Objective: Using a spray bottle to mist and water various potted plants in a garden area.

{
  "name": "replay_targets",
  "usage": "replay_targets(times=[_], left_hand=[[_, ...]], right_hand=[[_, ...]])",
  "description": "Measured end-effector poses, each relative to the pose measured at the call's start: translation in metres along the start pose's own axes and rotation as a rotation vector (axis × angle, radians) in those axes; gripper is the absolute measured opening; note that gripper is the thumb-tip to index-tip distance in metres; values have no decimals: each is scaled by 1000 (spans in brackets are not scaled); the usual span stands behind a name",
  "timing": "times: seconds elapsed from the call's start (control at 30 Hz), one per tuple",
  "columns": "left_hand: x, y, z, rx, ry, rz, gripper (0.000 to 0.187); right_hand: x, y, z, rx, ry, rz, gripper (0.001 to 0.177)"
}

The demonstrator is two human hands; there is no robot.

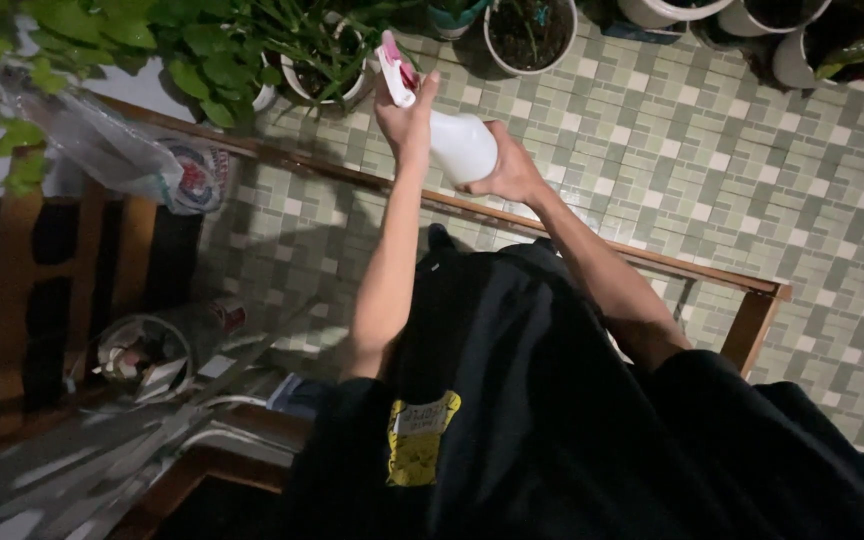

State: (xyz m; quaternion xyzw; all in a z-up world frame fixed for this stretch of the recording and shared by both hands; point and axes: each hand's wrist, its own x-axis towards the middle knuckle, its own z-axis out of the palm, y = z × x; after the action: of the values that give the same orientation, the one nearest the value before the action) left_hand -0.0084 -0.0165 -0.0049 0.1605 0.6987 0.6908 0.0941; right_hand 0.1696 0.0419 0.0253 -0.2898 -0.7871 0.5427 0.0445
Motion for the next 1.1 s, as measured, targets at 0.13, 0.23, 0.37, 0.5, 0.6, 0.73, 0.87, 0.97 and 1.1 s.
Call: replay_targets(times=[0.13,0.23,0.37,0.5,0.6,0.73,0.87,0.97,1.1], left_hand=[[6,-7,-19,129,197,-158,28],[7,-15,-40,-111,204,-157,28],[19,-30,-66,-358,114,-56,68],[26,-27,-87,-148,305,-127,28],[29,-26,-101,-272,242,-18,53],[35,-46,-117,-226,344,-61,55],[30,-36,-134,-201,393,-145,66],[28,-28,-142,-334,317,-131,87],[29,-26,-148,-197,365,-117,54]], right_hand=[[10,0,9,-57,-55,-55,93],[19,-10,22,-103,-70,-60,93],[36,-2,49,-124,-126,-99,97],[41,-19,67,-117,-149,-130,93],[45,-28,78,-119,-164,-140,92],[52,-37,86,-152,-200,-129,92],[61,-36,95,-166,-241,-173,98],[61,-49,96,-167,-273,-178,93],[62,-54,102,-171,-277,-163,88]])
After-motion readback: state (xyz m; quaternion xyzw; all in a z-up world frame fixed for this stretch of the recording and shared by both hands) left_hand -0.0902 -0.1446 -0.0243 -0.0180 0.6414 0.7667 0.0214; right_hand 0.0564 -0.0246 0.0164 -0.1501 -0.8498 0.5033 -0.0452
